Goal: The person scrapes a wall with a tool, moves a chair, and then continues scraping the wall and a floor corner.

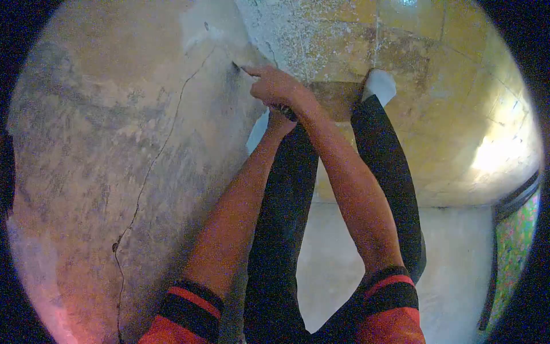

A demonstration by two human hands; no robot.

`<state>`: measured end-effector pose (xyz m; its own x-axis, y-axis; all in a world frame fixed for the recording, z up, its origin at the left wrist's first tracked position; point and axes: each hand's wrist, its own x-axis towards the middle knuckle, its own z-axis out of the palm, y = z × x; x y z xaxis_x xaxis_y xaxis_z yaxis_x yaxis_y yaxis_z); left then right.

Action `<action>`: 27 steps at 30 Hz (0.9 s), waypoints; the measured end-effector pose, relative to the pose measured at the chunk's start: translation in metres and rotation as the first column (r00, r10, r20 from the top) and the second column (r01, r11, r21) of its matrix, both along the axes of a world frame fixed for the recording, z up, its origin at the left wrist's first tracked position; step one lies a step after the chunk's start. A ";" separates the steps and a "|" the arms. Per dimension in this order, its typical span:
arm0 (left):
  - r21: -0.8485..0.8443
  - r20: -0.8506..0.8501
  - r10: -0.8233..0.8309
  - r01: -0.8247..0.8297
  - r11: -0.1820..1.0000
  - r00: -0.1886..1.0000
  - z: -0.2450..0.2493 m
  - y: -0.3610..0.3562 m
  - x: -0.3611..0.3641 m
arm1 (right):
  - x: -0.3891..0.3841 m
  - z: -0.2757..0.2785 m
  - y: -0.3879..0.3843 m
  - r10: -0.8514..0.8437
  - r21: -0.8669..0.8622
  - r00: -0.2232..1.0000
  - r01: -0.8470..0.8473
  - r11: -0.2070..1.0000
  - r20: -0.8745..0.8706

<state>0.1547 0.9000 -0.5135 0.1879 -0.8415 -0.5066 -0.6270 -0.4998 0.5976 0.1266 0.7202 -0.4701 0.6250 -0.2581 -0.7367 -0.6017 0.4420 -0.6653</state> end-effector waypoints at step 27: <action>0.174 -0.175 0.073 -0.042 0.984 0.982 -0.007 0.007 0.001 | -0.002 0.003 -0.004 -0.020 0.111 0.995 0.031 0.993 -0.094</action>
<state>0.1561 0.9067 -0.5206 0.1263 -0.7314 -0.6702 -0.4839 -0.6352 0.6020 0.1243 0.7158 -0.4670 0.5471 -0.1857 -0.8162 -0.6460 0.5264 -0.5528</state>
